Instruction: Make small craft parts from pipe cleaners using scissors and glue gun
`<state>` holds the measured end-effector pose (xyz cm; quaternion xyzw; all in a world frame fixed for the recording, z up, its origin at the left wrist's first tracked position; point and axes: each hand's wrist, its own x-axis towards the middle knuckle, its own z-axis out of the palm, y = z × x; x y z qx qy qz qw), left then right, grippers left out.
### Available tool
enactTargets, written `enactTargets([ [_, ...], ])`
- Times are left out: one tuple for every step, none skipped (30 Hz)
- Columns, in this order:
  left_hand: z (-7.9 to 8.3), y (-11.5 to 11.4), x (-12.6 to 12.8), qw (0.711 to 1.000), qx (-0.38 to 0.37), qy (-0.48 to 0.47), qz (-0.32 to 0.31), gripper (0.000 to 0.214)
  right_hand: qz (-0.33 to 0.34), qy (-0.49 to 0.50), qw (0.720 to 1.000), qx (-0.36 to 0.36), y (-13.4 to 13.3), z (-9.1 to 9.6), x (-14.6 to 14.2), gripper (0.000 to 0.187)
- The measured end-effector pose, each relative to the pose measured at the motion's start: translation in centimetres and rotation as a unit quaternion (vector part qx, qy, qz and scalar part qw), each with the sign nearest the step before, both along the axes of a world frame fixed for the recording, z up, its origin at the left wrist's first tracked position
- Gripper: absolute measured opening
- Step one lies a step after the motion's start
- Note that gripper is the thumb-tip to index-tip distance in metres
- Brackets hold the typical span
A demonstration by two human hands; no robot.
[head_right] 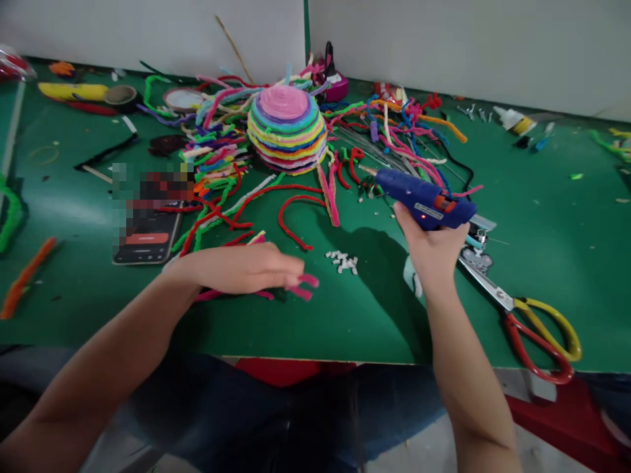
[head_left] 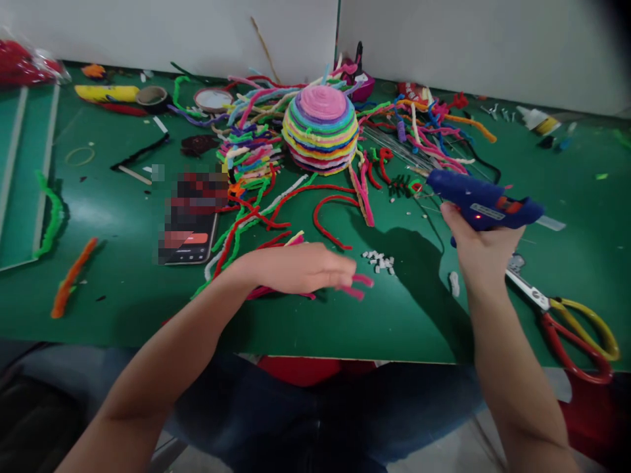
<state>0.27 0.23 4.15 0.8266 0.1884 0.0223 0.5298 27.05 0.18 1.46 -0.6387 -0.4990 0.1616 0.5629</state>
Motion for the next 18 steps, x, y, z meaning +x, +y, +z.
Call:
enactTargets([
  [0.2, 0.0, -0.3, 0.997, -0.040, -0.002, -0.063, 0.027, -0.007, -0.003, 1.000, 0.001, 0.1, -0.1, 0.4, 0.029],
  [0.4, 0.0, -0.5, 0.993, -0.074, -0.012, -0.094, 0.026, -0.005, -0.001, 1.000, -0.014, 0.1, -0.2, 0.9, 0.029],
  [0.4, 0.1, -0.7, 0.991, -0.099, -0.029, -0.082, 0.026, 0.003, 0.001, 0.999, -0.039, 0.0, -0.4, 1.4, 0.030],
  [0.3, 0.1, -0.7, 0.992, -0.112, -0.056, -0.026, 0.027, 0.012, -0.002, 0.997, -0.073, -0.2, -0.6, 2.0, 0.030],
  [0.0, 0.2, -0.7, 0.988, -0.116, -0.085, 0.060, 0.029, 0.020, -0.011, 0.994, -0.107, -0.4, -0.9, 2.5, 0.031],
  [-0.4, 0.2, -0.6, 0.974, -0.117, -0.115, 0.154, 0.031, 0.024, -0.024, 0.990, -0.138, -0.6, -1.2, 2.9, 0.032],
  [-0.8, 0.4, -0.4, 0.954, -0.118, -0.142, 0.238, 0.032, 0.025, -0.039, 0.986, -0.162, -0.8, -1.6, 3.3, 0.033],
  [-1.2, 0.5, -0.2, 0.933, -0.123, -0.161, 0.296, 0.033, 0.027, -0.054, 0.982, -0.178, -1.0, -2.0, 3.6, 0.033],
  [-1.6, 0.6, -0.1, 0.918, -0.132, -0.172, 0.331, 0.033, 0.030, -0.067, 0.979, -0.190, -1.1, -2.3, 3.8, 0.032],
  [-2.0, 0.7, 0.1, 0.909, -0.142, -0.176, 0.350, 0.033, 0.034, -0.079, 0.977, -0.197, -1.2, -2.6, 3.9, 0.032],
  [-2.2, 0.8, 0.2, 0.905, -0.150, -0.177, 0.358, 0.033, 0.036, -0.091, 0.975, -0.199, -1.2, -2.9, 4.1, 0.031],
  [-2.4, 0.9, 0.3, 0.903, -0.155, -0.177, 0.360, 0.033, 0.038, -0.103, 0.973, -0.203, -1.2, -3.0, 4.2, 0.032],
  [-2.4, 0.9, 0.4, 0.903, -0.158, -0.177, 0.360, 0.034, 0.041, -0.113, 0.971, -0.208, -1.2, -3.1, 4.3, 0.033],
  [-2.3, 0.8, 0.4, 0.903, -0.157, -0.177, 0.358, 0.035, 0.045, -0.122, 0.969, -0.210, -1.4, -3.0, 4.4, 0.036],
  [-2.2, 0.8, 0.4, 0.904, -0.154, -0.178, 0.357, 0.035, 0.051, -0.134, 0.968, -0.206, -1.6, -2.7, 4.4, 0.040],
  [-2.1, 0.7, 0.5, 0.904, -0.150, -0.180, 0.357, 0.036, 0.056, -0.151, 0.968, -0.193, -2.1, -2.4, 4.4, 0.045],
  [-2.1, 0.6, 0.5, 0.904, -0.144, -0.183, 0.357, 0.036, 0.052, -0.172, 0.969, -0.170, -2.7, -2.0, 4.4, 0.052],
  [-2.0, 0.6, 0.5, 0.905, -0.138, -0.186, 0.357, 0.036, 0.039, -0.197, 0.970, -0.139, -3.4, -1.6, 4.2, 0.058],
])
